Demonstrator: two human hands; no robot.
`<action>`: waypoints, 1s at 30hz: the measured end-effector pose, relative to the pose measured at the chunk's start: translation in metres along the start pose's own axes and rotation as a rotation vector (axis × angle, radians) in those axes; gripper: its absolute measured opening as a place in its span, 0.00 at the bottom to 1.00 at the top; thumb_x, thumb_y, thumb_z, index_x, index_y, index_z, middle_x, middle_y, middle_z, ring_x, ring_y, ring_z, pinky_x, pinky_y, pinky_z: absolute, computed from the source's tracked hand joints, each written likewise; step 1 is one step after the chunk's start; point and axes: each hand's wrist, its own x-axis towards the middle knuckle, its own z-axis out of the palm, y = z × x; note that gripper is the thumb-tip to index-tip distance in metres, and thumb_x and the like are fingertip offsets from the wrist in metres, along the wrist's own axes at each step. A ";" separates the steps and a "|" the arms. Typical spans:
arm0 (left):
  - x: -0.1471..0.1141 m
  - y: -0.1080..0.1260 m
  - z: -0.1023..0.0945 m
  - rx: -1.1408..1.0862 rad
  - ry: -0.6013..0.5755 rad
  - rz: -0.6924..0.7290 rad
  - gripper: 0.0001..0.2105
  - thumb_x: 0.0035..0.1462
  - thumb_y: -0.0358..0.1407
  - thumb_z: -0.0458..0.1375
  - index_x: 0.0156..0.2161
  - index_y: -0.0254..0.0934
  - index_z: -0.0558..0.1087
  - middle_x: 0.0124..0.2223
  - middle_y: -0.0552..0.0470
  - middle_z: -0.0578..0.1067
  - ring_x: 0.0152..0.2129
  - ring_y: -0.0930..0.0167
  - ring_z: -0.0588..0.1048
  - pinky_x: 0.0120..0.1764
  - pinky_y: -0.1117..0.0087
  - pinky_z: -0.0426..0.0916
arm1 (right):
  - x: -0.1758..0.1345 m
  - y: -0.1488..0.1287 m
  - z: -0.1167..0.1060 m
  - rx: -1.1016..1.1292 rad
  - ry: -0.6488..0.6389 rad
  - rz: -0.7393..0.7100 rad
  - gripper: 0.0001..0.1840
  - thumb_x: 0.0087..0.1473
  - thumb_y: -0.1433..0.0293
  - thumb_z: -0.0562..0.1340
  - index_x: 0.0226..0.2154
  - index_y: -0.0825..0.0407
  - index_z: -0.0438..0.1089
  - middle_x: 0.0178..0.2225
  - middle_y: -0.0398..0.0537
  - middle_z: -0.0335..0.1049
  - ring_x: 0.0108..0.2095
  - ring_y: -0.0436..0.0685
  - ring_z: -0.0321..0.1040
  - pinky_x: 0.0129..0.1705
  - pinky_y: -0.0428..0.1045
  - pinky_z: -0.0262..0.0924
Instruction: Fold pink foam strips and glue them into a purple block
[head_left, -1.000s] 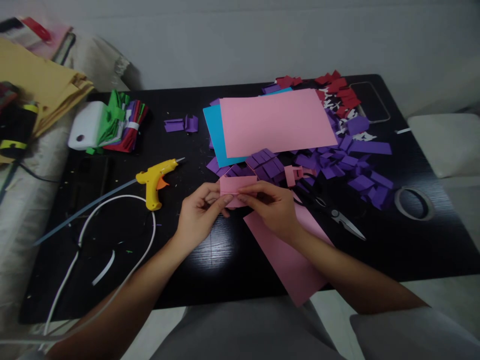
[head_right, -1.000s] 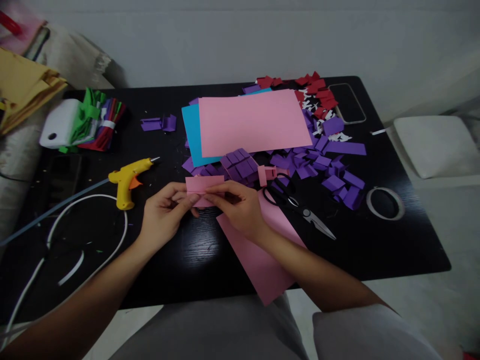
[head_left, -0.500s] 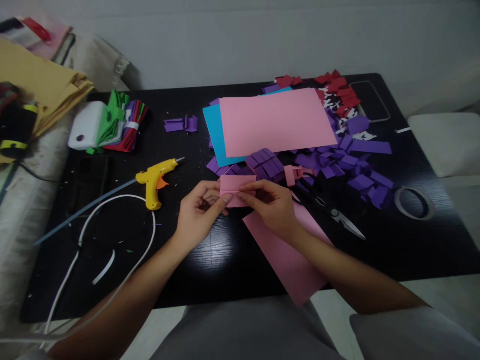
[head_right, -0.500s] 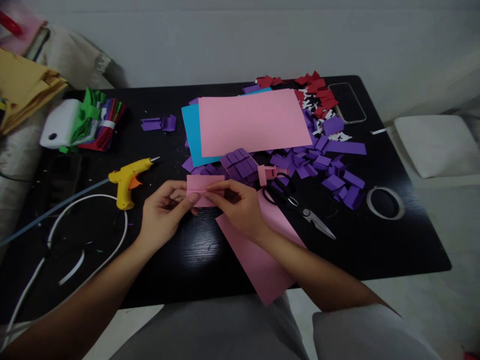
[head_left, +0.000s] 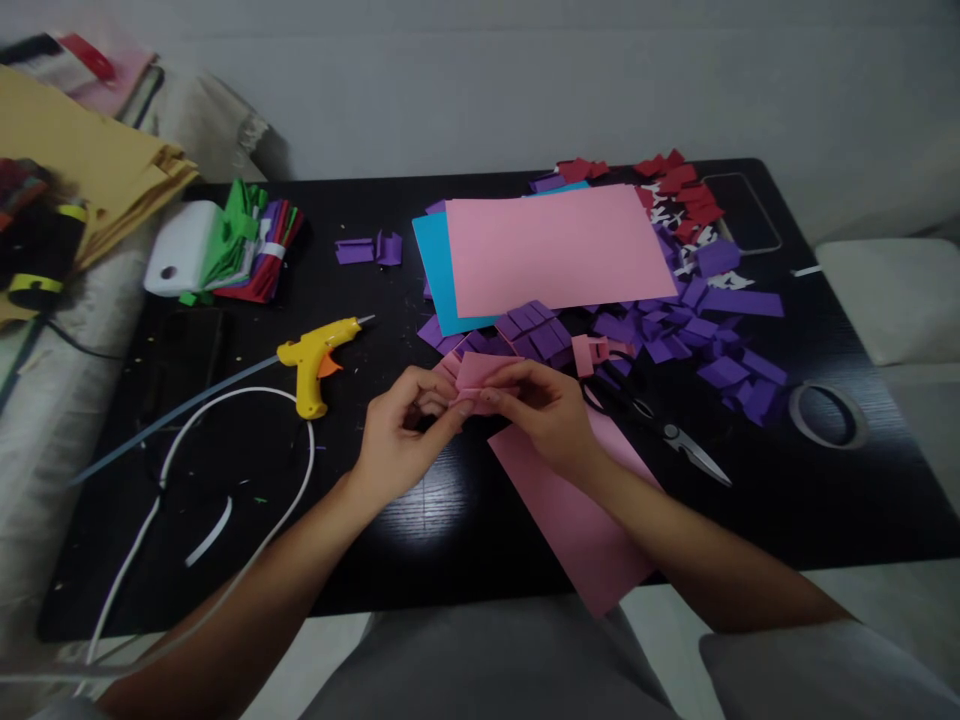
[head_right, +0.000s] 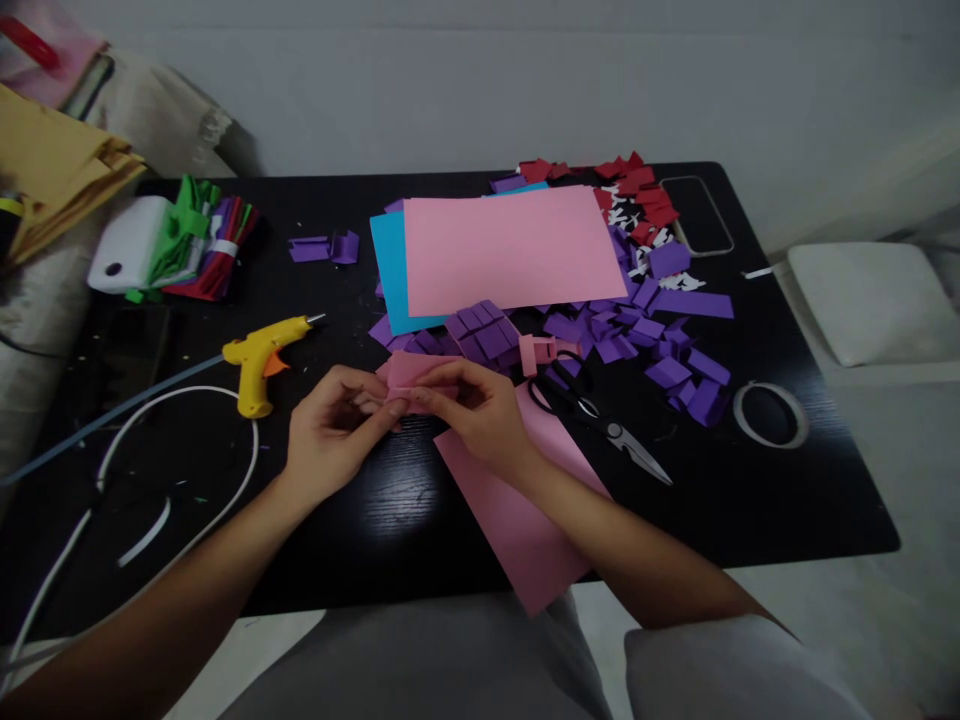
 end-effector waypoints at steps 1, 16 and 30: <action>-0.001 0.000 -0.001 0.011 -0.007 -0.002 0.08 0.60 0.29 0.68 0.38 0.37 0.72 0.31 0.57 0.75 0.24 0.79 0.76 0.29 0.79 0.69 | 0.000 -0.001 0.000 -0.010 0.008 -0.005 0.06 0.52 0.66 0.77 0.32 0.46 0.81 0.34 0.42 0.81 0.36 0.53 0.78 0.42 0.50 0.75; 0.001 0.003 0.001 -0.168 -0.076 -0.215 0.08 0.66 0.37 0.65 0.43 0.35 0.75 0.30 0.53 0.81 0.21 0.75 0.79 0.26 0.77 0.77 | -0.005 0.000 0.001 -0.080 0.103 -0.004 0.06 0.49 0.69 0.78 0.31 0.46 0.82 0.34 0.42 0.82 0.36 0.53 0.78 0.43 0.51 0.75; 0.002 0.006 -0.002 -0.148 -0.043 -0.220 0.12 0.67 0.44 0.63 0.45 0.35 0.77 0.29 0.53 0.80 0.19 0.74 0.78 0.24 0.74 0.76 | -0.002 0.003 -0.003 -0.115 0.024 0.044 0.07 0.51 0.63 0.77 0.34 0.44 0.84 0.36 0.44 0.83 0.41 0.57 0.79 0.49 0.56 0.74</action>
